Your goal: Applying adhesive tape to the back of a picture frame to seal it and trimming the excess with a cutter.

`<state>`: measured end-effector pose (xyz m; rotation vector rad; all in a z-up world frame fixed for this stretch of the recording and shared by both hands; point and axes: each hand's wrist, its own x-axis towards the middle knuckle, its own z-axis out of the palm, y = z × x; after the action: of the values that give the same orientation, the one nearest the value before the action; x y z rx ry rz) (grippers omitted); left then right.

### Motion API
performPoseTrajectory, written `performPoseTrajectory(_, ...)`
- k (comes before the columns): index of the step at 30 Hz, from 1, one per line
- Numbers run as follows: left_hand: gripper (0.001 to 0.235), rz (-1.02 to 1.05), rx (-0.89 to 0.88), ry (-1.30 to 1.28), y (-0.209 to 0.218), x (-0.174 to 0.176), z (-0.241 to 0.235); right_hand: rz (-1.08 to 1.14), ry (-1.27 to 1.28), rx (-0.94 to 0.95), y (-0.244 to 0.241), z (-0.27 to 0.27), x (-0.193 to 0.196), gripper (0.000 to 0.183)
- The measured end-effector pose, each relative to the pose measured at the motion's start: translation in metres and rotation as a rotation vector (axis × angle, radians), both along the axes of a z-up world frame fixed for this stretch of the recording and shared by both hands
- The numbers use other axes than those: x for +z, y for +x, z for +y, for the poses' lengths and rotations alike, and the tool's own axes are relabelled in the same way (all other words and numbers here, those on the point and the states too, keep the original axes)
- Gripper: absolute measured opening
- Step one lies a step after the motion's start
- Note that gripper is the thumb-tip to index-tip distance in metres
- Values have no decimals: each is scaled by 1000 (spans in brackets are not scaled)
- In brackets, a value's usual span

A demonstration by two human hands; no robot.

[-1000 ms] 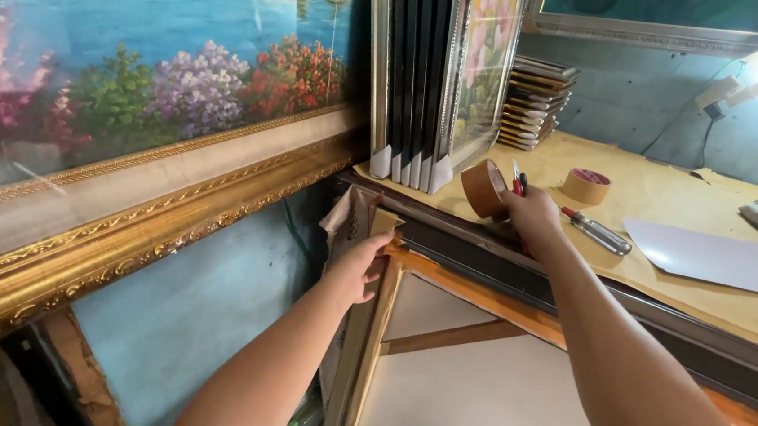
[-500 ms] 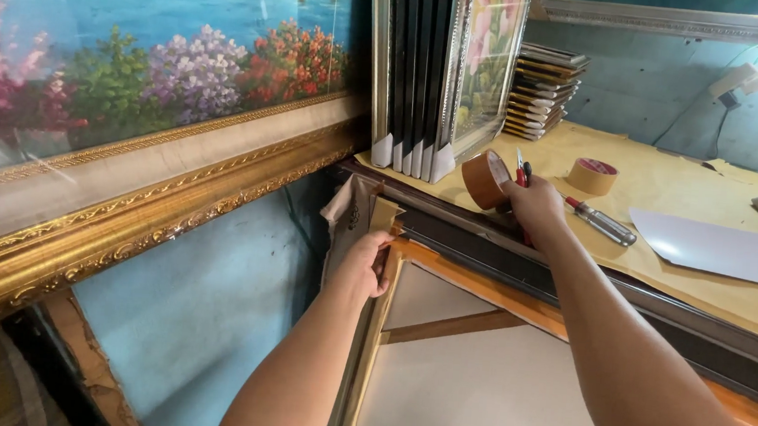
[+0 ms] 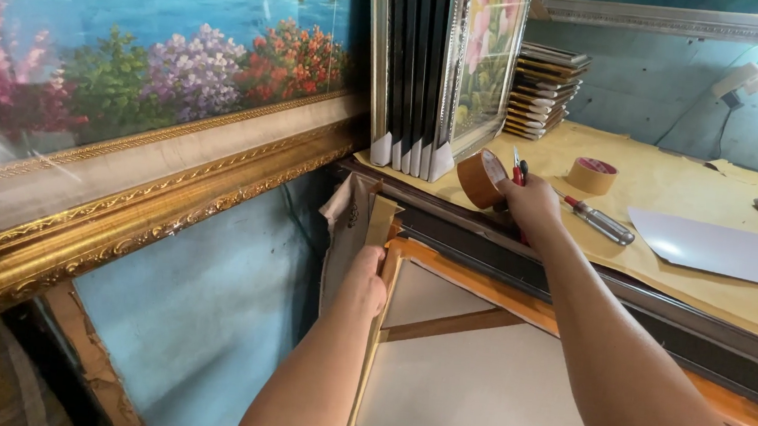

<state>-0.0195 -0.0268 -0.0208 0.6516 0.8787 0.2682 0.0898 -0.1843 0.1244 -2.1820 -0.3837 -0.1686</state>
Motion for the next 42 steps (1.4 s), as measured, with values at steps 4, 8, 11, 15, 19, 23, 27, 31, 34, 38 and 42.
performPoseTrajectory(4, 61, -52, 156, 174, 25, -23, 2, -8, -3, -19, 14, -1, -4, 38)
performPoseTrajectory(8, 28, -370, 381, 829, -12, 15, -32, -6, 6, -21, 20, -1, -6, 36)
performPoseTrajectory(11, 30, -458, 377, 913, -12, 8, -32, -2, 18, -15, 15, -1, -4, 34)
performPoseTrajectory(15, 27, -527, 323, 1066, -13, -2, -11, -3, 40, -5, 14, -2, -4, 34)
performPoseTrajectory(19, 21, -642, 116, 1218, -16, 0, 13, -4, 32, -1, 18, -1, -6, 35)
performPoseTrajectory(23, 18, -701, 6, 1271, -2, -5, 28, -16, 2, -6, 25, 2, -8, 39)
performPoseTrajectory(27, 13, -734, -8, 1167, -7, -6, 22, -2, 7, -18, 12, 1, -4, 38)
performPoseTrajectory(31, 8, -748, -29, 1174, -3, -13, 23, -1, 24, -16, 16, 1, -6, 39)
performPoseTrajectory(34, 7, -739, -39, 1180, -6, -13, 21, 12, 38, -16, 12, 0, -3, 38)
performPoseTrajectory(38, 7, -729, -56, 1204, -4, -14, 23, 21, 60, 3, 0, 0, 0, 37)
performPoseTrajectory(42, 10, -685, -71, 1235, -7, -6, 24, 30, 88, -5, 11, 0, -5, 34)
